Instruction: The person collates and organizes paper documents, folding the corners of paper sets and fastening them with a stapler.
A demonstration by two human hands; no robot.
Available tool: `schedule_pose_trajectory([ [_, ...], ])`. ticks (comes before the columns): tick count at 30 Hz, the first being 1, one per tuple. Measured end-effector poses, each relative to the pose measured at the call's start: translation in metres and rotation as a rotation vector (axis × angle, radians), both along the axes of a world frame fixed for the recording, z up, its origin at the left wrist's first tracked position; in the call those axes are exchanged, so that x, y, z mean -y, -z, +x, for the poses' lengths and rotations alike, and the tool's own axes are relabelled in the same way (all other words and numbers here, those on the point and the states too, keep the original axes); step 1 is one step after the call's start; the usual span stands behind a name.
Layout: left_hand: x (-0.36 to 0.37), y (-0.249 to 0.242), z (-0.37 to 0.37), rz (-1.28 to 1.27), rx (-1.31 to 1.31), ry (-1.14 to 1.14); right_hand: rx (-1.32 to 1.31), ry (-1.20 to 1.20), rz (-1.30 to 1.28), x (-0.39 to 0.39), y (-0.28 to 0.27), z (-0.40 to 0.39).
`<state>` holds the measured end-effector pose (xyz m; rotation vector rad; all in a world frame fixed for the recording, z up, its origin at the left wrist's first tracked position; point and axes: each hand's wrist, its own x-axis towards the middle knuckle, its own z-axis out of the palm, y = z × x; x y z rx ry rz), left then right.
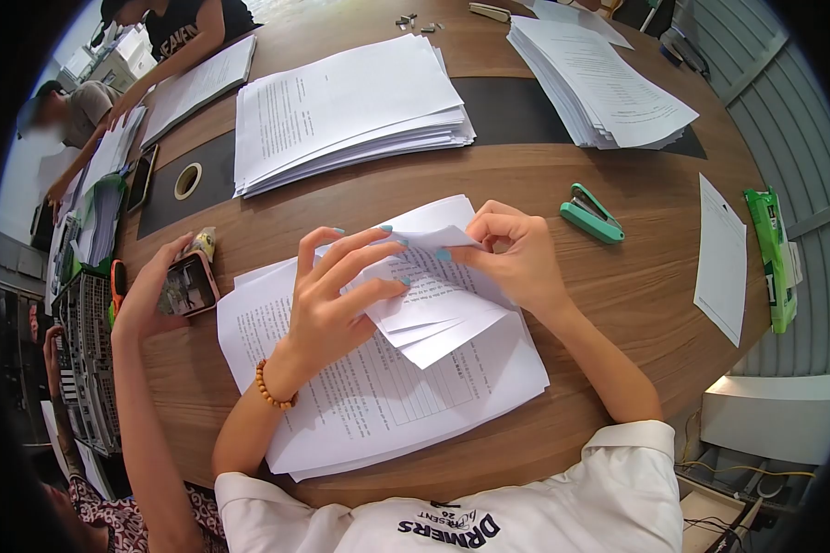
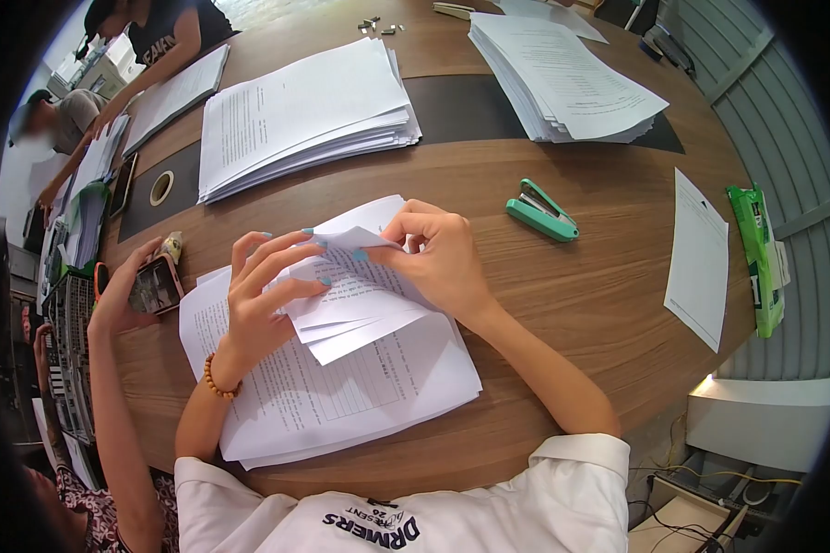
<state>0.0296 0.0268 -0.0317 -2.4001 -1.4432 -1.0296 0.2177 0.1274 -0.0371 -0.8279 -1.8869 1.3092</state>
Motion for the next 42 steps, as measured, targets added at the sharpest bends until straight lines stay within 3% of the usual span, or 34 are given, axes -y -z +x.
schedule_pose_trajectory([
  [3,0.002,-0.002,0.008,0.026,0.176,-0.062,-0.015,0.010,0.008,0.000,0.000,0.000],
  [17,-0.002,0.006,0.000,0.020,0.015,-0.010,-0.024,-0.021,-0.033,-0.002,0.003,0.000],
  [19,-0.002,0.005,0.000,0.011,-0.002,0.013,-0.009,-0.175,-0.252,-0.005,-0.005,0.004],
  [22,0.001,0.002,0.000,-0.006,0.022,0.023,-0.063,-0.114,-0.417,-0.014,-0.002,0.007],
  [29,0.002,0.005,-0.003,0.106,0.030,0.087,-0.076,-0.061,-0.435,-0.017,0.005,0.008],
  [35,0.001,-0.007,-0.002,0.130,0.033,0.113,-0.094,-0.156,-0.319,-0.004,-0.013,0.019],
  [37,0.002,-0.010,-0.004,0.141,0.017,0.137,-0.013,-0.366,0.208,0.011,-0.024,0.029],
  [38,0.005,-0.007,-0.007,0.100,-0.013,0.267,-0.018,-0.368,0.210,0.020,-0.028,0.034],
  [40,0.010,-0.011,-0.007,0.142,-0.083,0.453,0.030,-0.596,0.510,0.034,-0.033,0.045],
  [42,0.020,-0.016,-0.004,0.163,-0.074,0.470,0.040,-0.514,0.417,0.042,-0.038,0.058],
])
